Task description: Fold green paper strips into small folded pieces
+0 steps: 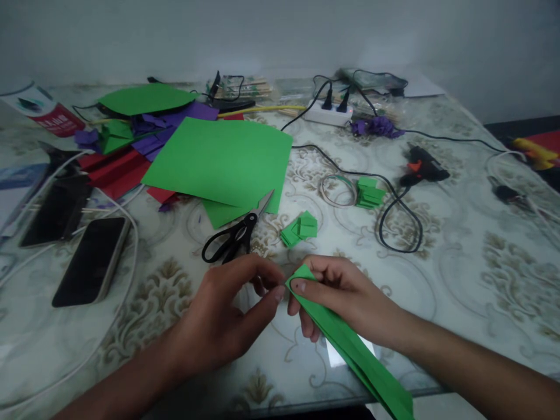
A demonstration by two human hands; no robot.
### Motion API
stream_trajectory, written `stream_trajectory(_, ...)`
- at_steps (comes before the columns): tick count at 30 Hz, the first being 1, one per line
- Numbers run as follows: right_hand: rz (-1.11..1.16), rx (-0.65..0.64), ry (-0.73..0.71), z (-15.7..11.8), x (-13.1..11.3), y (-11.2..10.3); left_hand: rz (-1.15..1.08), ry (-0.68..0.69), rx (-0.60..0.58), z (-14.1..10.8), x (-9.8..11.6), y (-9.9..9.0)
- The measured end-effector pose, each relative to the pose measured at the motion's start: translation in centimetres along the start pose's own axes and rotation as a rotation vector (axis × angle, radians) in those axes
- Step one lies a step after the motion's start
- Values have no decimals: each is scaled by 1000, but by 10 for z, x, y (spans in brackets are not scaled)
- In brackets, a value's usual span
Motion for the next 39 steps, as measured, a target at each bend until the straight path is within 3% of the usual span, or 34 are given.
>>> stream_trajectory(6, 7, -9, 3, 0, 0, 0, 93, 166, 73, -2, 6, -2)
stream_trajectory(39, -6, -14, -63, 2, 5, -4, 115, 204, 108, -8, 2, 2)
Point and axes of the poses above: each hand's wrist, its own z-axis towards the middle knuckle, its own y-axis out of the palm, x = y × z, the point moved 7 cm from there along z, towards the middle knuckle, and after that the axes turned 9 degrees about y, right-handed, at the moved point
